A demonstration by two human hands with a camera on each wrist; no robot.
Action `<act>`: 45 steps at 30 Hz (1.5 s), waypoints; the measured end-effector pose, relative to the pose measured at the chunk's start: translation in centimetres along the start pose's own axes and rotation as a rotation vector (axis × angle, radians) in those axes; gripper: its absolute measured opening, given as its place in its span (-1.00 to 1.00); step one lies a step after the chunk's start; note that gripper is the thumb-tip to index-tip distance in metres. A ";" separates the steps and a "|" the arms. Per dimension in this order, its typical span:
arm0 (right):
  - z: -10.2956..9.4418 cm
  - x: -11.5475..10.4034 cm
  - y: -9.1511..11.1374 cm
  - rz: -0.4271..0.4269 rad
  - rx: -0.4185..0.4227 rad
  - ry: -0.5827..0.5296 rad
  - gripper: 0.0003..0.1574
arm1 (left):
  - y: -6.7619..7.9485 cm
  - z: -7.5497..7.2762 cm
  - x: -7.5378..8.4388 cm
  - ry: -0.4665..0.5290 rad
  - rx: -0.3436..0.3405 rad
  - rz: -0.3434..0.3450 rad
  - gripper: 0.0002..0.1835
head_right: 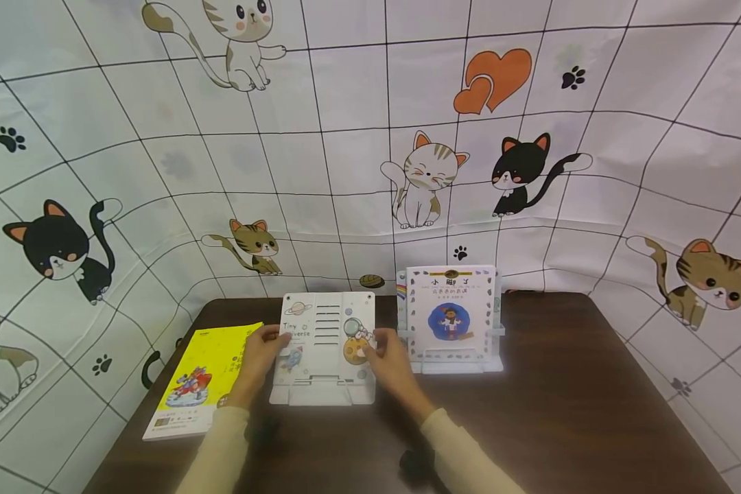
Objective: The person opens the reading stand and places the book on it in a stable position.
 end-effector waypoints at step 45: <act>0.0 -4.9 2.5 -0.361 0.105 0.060 -0.74 | -1.0 -1.8 4.2 0.199 0.074 0.186 -0.75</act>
Point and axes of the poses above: each hand's wrist, its own y-axis away from the middle knuckle, its own z-axis out of the palm, x = y × z, the point moved 7 cm from there along -y, towards the middle knuckle
